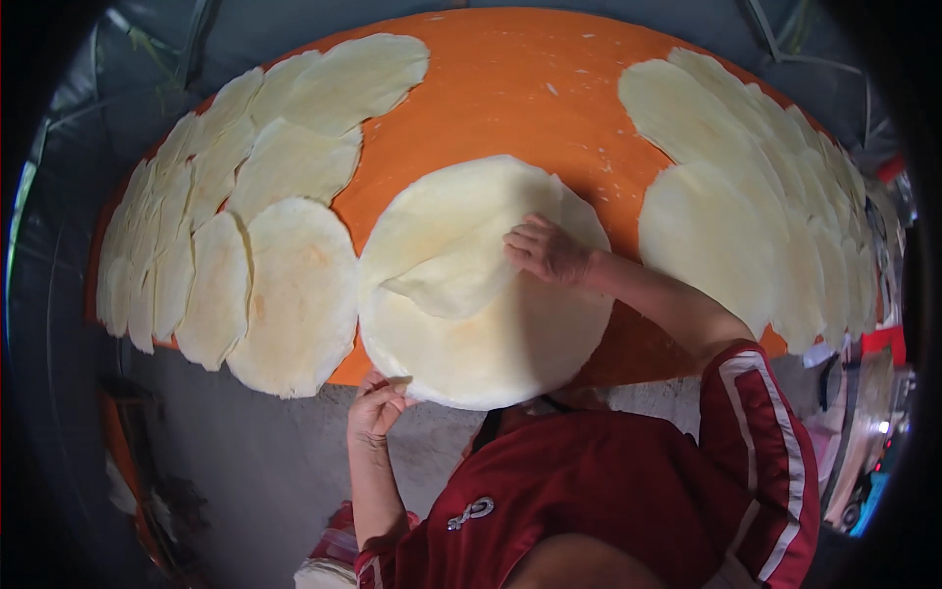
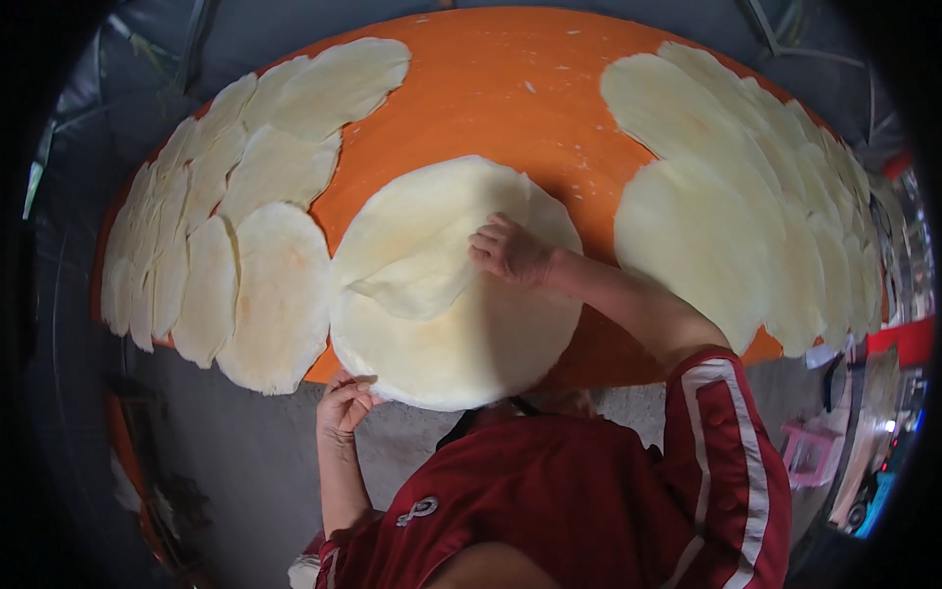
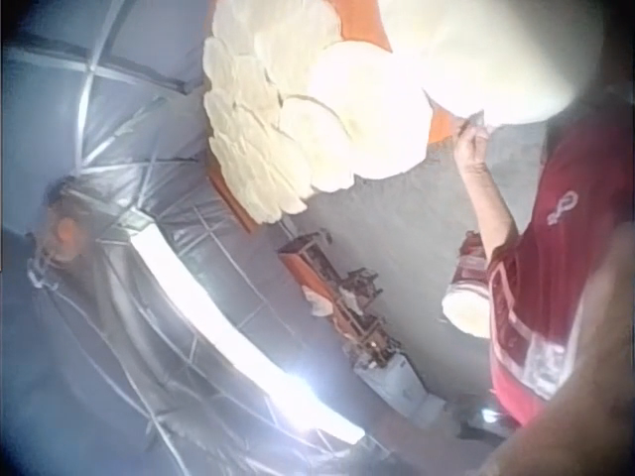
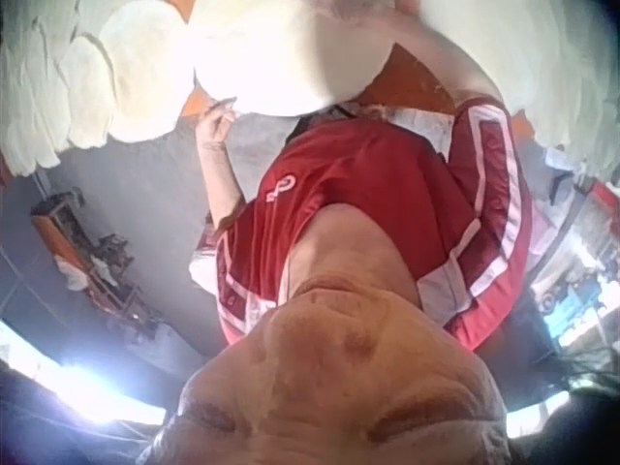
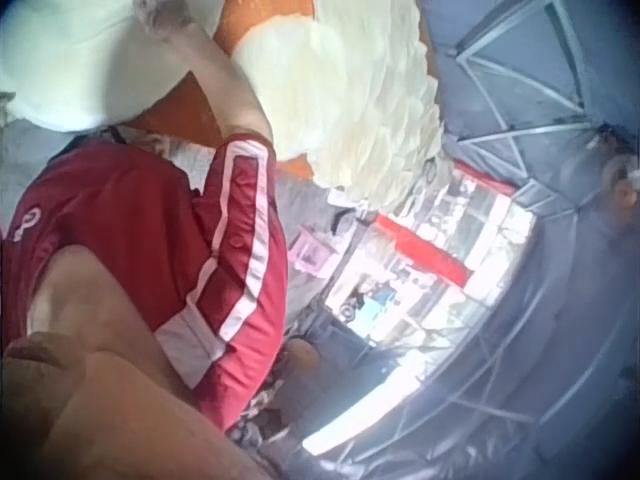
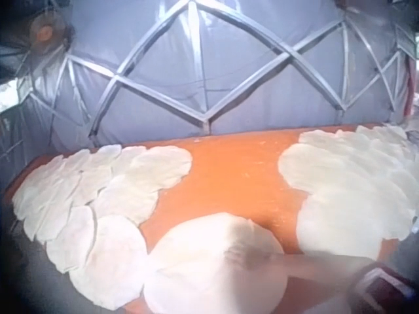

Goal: The person picks up thin circles of flatbread from an orange table and places them into a stack by hand.

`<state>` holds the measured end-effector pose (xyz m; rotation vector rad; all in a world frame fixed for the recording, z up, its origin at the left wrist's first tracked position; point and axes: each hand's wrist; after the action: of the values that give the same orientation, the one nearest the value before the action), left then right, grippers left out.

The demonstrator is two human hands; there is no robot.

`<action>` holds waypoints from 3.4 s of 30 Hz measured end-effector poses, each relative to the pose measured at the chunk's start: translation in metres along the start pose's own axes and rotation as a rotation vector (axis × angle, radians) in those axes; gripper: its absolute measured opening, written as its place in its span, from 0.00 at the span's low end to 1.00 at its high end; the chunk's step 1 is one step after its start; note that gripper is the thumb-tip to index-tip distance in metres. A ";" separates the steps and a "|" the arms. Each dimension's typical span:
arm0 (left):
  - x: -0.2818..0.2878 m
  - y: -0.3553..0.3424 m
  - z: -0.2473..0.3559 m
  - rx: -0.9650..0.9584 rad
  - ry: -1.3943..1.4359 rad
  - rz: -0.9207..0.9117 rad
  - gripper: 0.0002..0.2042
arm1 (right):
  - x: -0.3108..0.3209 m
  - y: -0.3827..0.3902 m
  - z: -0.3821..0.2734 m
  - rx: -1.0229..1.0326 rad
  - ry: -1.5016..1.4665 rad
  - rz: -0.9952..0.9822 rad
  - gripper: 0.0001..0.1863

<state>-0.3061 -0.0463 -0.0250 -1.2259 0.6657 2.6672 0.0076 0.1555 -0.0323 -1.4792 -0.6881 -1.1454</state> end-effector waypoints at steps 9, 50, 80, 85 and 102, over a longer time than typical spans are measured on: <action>-0.050 -0.008 0.000 -0.253 -0.146 0.049 0.26 | 0.033 -0.128 0.007 -0.575 -0.271 0.086 0.37; -0.093 -0.038 -0.029 -0.448 -0.258 0.463 0.21 | 0.037 -0.080 -0.134 -0.630 -0.739 -0.333 0.08; -0.140 -0.002 -0.021 -0.541 -0.135 0.226 0.29 | 0.056 0.002 0.059 -0.602 -1.008 -0.140 0.45; -0.175 -0.064 -0.009 -0.499 -0.267 0.262 0.33 | 0.084 -0.047 -0.050 -0.411 -1.401 -0.217 0.62; -0.169 -0.047 -0.017 -0.566 -0.192 0.288 0.31 | 0.071 -0.047 -0.064 -0.621 -1.856 -0.173 0.44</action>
<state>-0.1690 -0.0015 0.0758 -1.0059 0.0496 3.3030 -0.0260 0.0942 0.0476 -2.8957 -1.7320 0.3621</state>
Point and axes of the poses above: each hand's wrist, its own y-axis away from the middle knuckle, its own x-axis out of the back of the hand, z = x × y, and after that the axes turned 7 degrees about -z, right-handed
